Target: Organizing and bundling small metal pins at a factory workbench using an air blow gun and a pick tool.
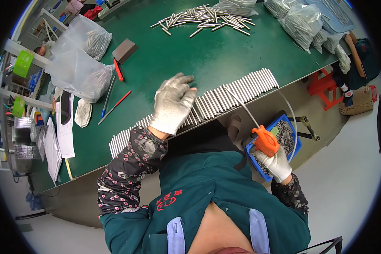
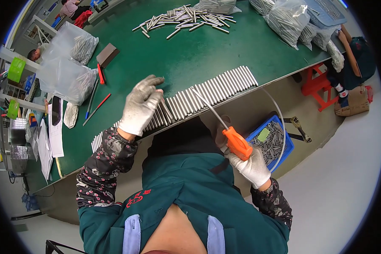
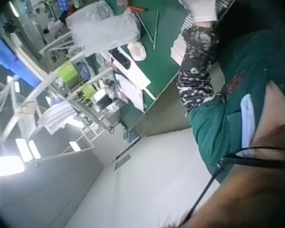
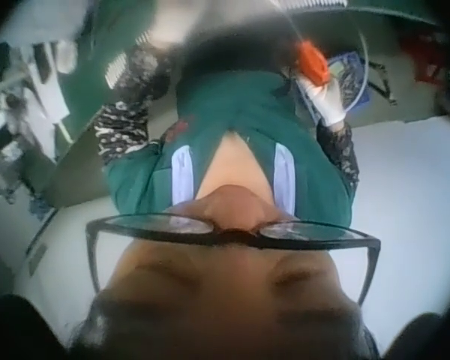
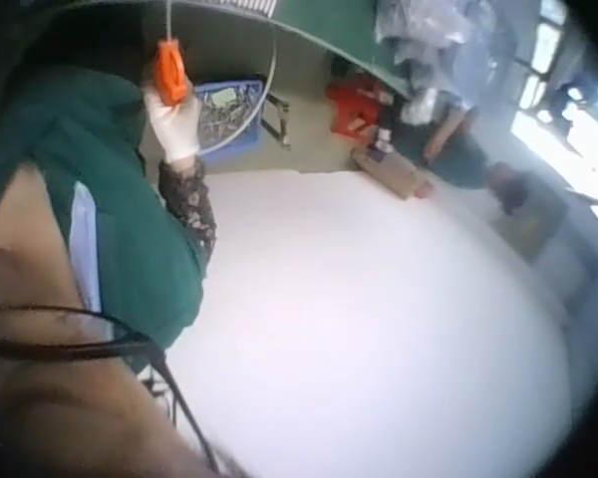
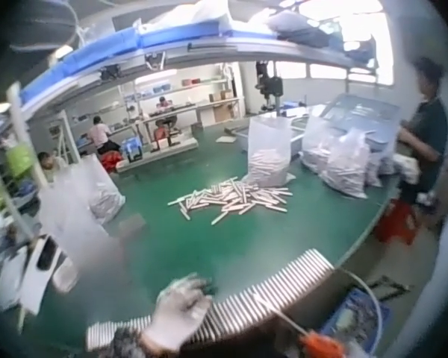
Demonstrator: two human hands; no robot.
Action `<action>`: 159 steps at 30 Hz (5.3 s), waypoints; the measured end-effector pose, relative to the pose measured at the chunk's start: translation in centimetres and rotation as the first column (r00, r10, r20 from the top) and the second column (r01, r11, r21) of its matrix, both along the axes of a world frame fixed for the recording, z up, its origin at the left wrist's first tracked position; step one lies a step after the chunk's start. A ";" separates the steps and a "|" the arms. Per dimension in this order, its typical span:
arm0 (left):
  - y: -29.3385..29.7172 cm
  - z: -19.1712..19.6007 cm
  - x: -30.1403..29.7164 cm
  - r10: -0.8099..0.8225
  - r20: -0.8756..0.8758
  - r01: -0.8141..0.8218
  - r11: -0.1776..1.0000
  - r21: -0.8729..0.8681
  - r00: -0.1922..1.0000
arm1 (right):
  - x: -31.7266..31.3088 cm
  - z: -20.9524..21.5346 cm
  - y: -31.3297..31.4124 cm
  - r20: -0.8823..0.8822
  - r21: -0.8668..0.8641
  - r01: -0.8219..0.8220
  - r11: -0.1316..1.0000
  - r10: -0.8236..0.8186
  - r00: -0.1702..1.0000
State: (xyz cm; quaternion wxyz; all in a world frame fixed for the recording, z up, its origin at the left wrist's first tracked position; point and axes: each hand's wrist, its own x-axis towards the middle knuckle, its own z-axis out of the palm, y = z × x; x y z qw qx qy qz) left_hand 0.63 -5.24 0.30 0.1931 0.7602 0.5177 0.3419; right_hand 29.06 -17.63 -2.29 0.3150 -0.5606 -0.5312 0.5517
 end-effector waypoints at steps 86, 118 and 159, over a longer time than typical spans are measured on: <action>3.6 5.4 1.0 -0.004 -0.131 0.036 0.969 0.246 0.991 | 4.5 5.1 28.9 0.844 0.303 -0.070 0.950 -0.233 0.482; 0.2 2.2 -7.6 0.115 -0.218 -0.045 0.953 0.299 0.969 | 13.9 13.0 33.4 -0.043 0.681 0.610 0.405 -0.809 0.586; -14.1 -2.3 -14.3 0.349 -0.292 -0.307 0.935 0.180 0.890 | -4.3 0.7 10.0 0.789 0.577 -0.466 0.671 -0.310 0.530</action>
